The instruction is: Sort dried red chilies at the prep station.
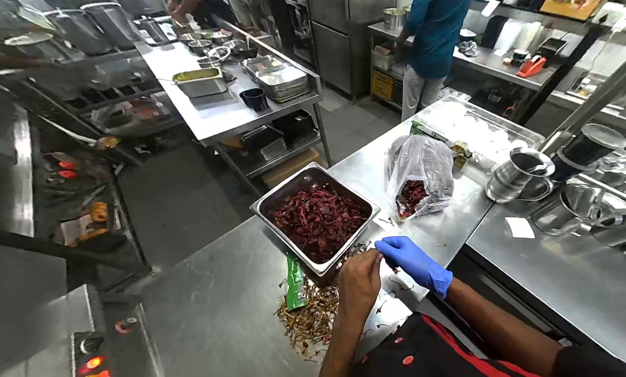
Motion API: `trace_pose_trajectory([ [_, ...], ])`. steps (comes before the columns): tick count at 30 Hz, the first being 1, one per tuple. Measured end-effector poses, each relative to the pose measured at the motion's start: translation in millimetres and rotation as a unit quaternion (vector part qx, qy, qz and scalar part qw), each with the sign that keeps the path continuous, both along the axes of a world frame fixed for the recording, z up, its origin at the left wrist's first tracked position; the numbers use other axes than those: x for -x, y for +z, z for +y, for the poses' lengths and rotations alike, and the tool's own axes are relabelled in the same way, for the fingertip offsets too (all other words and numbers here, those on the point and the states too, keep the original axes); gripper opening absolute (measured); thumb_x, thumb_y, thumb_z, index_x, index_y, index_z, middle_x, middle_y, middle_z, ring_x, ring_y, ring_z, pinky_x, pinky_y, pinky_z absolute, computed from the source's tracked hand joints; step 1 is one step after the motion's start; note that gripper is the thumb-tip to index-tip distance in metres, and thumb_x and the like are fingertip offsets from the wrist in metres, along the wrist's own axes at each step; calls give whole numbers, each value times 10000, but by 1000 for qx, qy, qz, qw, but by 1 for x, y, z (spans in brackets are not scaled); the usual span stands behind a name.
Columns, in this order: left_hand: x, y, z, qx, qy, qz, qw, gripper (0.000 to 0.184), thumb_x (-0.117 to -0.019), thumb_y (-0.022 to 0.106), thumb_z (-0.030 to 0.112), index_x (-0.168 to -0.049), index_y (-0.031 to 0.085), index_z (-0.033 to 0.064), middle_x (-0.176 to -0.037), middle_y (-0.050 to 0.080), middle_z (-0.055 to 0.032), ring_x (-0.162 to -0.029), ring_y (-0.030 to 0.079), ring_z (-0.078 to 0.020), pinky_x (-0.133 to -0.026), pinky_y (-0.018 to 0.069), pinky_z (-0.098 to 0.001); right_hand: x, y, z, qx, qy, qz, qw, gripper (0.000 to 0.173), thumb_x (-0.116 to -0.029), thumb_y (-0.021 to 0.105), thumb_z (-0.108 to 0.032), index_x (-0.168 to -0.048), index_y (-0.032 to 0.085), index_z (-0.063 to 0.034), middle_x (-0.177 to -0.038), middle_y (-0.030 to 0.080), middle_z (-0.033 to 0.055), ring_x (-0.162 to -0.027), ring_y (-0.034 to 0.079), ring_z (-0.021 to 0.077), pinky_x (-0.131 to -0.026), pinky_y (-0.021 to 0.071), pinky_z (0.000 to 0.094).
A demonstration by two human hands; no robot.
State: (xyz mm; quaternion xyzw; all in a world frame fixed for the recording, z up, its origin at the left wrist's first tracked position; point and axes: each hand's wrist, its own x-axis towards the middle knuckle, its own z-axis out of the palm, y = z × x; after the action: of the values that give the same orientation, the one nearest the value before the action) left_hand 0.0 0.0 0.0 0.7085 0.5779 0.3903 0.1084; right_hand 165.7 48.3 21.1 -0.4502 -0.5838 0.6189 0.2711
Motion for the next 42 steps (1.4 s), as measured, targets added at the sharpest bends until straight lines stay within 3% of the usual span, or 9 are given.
trace_pose_trajectory([
  [4,-2,9,-3,-16,17,86,996,199,-987,569,162,-896,741,117,-730,674,-17,-684,672,-207,-649,563,-430,6,5,-8,-133,-31,-55,989,433,-1054,539,-368,-704,540,-113,-595,444,34,-500,400,147,-466,321,310],
  [9,-17,9,-10,53,28,209,976,112,-883,624,89,-805,705,86,-635,626,-63,-621,656,-268,-598,534,-456,11,-34,5,-510,-35,-298,806,213,-955,609,-180,-753,628,-117,-696,584,34,-695,602,228,-666,475,443],
  [15,6,38,10,452,-16,247,857,314,-1055,511,320,-1152,726,112,-1120,725,-143,-1098,682,-343,-938,531,-564,-14,-79,1,-215,187,-409,867,375,-1010,535,-391,-828,685,-100,-750,660,89,-776,670,290,-714,512,541],
  [18,41,36,24,317,31,144,937,287,-1032,590,301,-1233,720,141,-1141,726,-141,-1035,703,-346,-897,554,-605,-8,-89,-16,-135,225,-275,925,377,-1025,520,-410,-1011,705,-82,-882,693,114,-858,675,284,-771,520,533],
  [21,60,57,32,135,127,-12,983,670,-1002,671,279,-1582,374,122,-1494,461,-240,-1036,666,-389,-824,577,-576,4,-84,-20,-43,134,-142,980,455,-1038,512,-474,-1383,622,-197,-1087,713,51,-947,680,169,-865,557,413],
  [23,71,66,37,64,187,-43,979,787,-986,687,278,-1633,258,146,-1641,286,-196,-1154,633,-381,-869,576,-552,2,-90,-11,-79,52,-166,982,413,-1031,536,-466,-1337,660,-219,-1073,717,26,-918,689,154,-840,576,410],
  [29,80,24,24,-15,205,-85,975,358,-1000,628,172,-1327,641,25,-1226,659,-180,-886,686,-248,-785,589,-442,-30,-117,8,-157,-23,-485,860,434,-979,570,-472,-1189,641,-99,-1031,696,121,-965,692,326,-813,563,537],
  [37,57,-17,1,1,169,-120,978,246,-989,631,157,-1177,731,34,-1070,718,-121,-821,688,-150,-736,595,-337,19,-90,16,-85,64,-219,970,368,-1050,515,-428,-1151,725,-144,-985,722,68,-877,690,199,-819,558,457],
  [42,91,-29,-34,-6,207,-116,971,261,-981,605,156,-1144,730,-5,-992,726,-121,-786,682,-130,-732,588,-301,-44,-85,106,-356,-119,-377,847,201,-982,603,-195,-1067,760,-102,-1025,734,106,-980,702,293,-871,558,534],
])
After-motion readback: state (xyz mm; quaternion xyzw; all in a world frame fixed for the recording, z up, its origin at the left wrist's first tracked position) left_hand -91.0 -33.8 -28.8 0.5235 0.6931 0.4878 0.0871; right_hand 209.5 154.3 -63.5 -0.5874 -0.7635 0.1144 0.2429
